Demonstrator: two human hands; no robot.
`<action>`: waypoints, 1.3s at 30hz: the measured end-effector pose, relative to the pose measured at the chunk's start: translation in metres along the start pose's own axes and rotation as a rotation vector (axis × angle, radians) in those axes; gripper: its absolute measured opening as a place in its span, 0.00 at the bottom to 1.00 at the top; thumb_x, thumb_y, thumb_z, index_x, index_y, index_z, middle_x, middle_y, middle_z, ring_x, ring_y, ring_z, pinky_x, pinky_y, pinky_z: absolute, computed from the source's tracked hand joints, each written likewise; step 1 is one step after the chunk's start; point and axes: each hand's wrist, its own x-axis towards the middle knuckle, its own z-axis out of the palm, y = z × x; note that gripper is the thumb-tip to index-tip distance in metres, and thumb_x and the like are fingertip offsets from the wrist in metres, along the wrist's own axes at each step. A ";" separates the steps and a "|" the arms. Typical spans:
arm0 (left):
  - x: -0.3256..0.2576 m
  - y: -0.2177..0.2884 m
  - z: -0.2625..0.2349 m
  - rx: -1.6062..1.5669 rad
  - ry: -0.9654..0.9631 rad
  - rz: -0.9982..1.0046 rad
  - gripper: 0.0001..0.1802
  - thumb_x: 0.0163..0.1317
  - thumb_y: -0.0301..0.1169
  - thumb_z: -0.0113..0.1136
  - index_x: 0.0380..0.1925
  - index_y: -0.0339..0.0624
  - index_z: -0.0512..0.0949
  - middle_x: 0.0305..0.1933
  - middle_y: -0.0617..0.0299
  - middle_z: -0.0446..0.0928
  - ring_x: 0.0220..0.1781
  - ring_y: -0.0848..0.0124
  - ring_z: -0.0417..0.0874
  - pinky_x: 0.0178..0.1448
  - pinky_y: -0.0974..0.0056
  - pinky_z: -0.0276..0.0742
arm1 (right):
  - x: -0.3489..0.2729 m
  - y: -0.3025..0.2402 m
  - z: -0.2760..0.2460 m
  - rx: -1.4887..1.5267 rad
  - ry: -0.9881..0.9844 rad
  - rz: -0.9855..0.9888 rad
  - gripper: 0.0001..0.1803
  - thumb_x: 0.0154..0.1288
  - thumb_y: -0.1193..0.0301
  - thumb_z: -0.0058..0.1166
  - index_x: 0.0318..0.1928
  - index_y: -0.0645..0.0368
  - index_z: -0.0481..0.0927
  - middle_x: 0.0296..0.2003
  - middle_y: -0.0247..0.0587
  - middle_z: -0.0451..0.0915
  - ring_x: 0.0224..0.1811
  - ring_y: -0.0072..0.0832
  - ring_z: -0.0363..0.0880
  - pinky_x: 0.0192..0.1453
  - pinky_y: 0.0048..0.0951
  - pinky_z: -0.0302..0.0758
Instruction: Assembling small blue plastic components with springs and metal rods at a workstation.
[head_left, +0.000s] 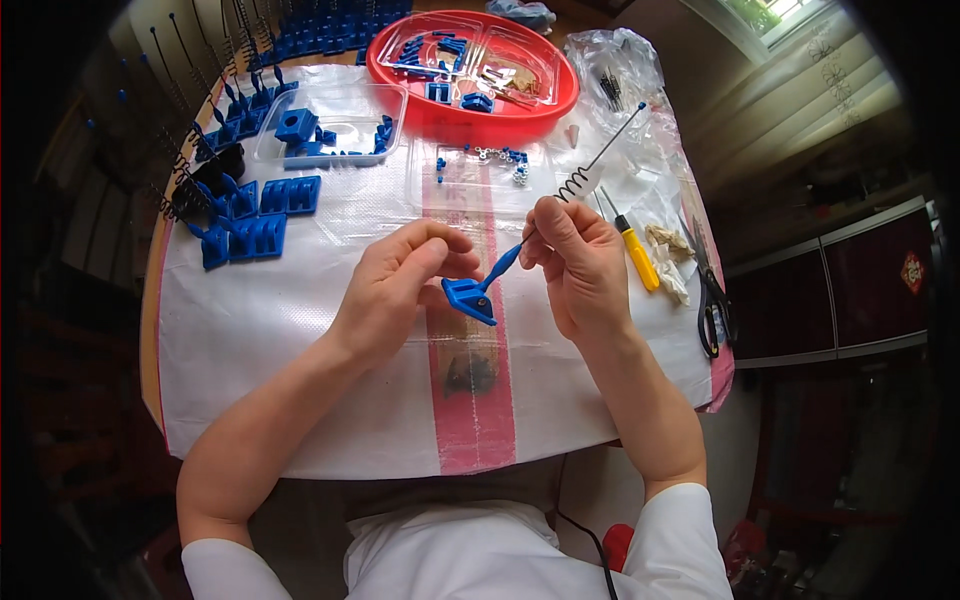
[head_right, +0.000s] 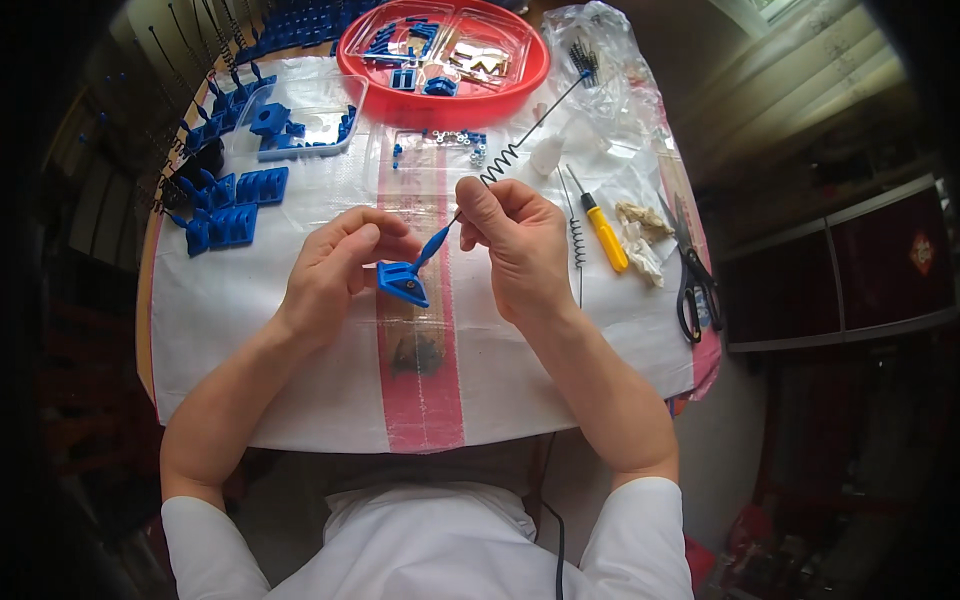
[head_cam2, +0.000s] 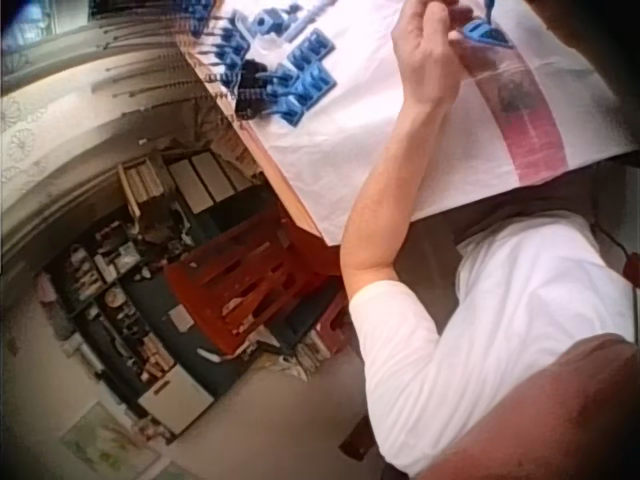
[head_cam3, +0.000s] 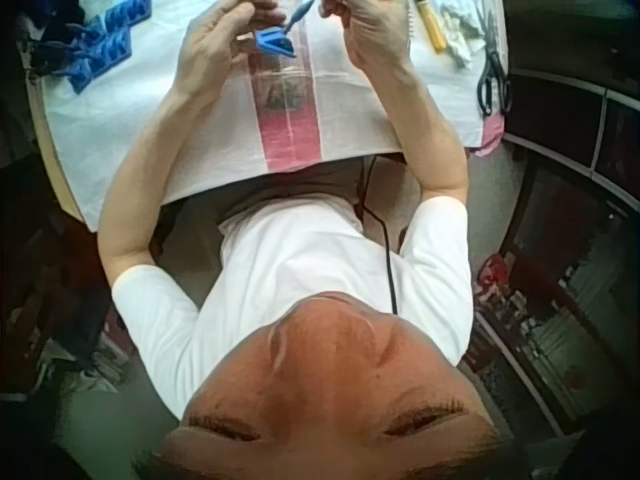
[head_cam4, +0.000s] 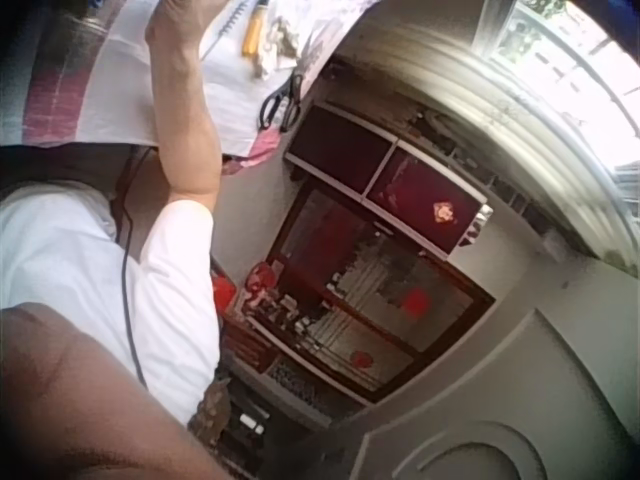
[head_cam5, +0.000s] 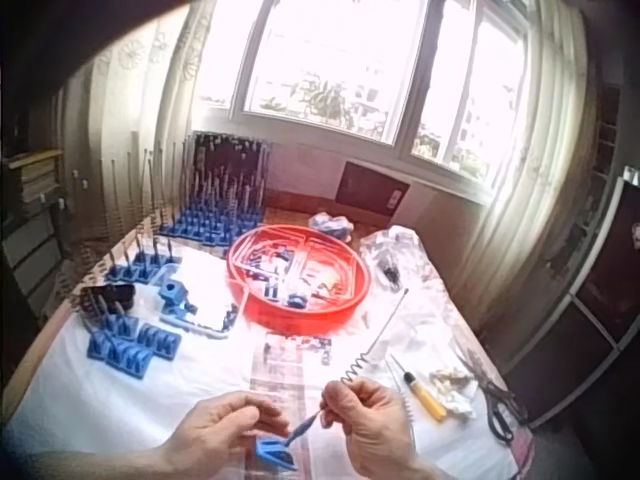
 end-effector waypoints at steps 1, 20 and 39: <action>-0.002 0.004 0.003 0.000 -0.033 -0.019 0.16 0.74 0.37 0.44 0.46 0.35 0.75 0.43 0.53 0.80 0.46 0.66 0.85 0.50 0.62 0.83 | 0.000 0.001 0.001 -0.005 0.005 -0.003 0.11 0.66 0.65 0.62 0.33 0.60 0.81 0.26 0.36 0.81 0.25 0.21 0.75 0.33 0.23 0.73; -0.005 0.015 0.007 -0.013 -0.152 -0.286 0.12 0.68 0.33 0.57 0.46 0.37 0.77 0.41 0.57 0.82 0.43 0.72 0.84 0.47 0.62 0.85 | -0.002 0.009 0.014 -0.053 0.078 -0.069 0.16 0.54 0.64 0.74 0.26 0.58 0.78 0.21 0.28 0.77 0.22 0.13 0.70 0.27 0.17 0.67; -0.005 0.016 -0.002 -0.152 -0.253 -0.308 0.13 0.70 0.36 0.56 0.46 0.38 0.78 0.40 0.61 0.82 0.41 0.76 0.83 0.45 0.65 0.84 | -0.009 0.004 0.013 -0.201 -0.157 -0.045 0.11 0.68 0.67 0.60 0.39 0.64 0.82 0.29 0.33 0.81 0.30 0.17 0.76 0.36 0.21 0.74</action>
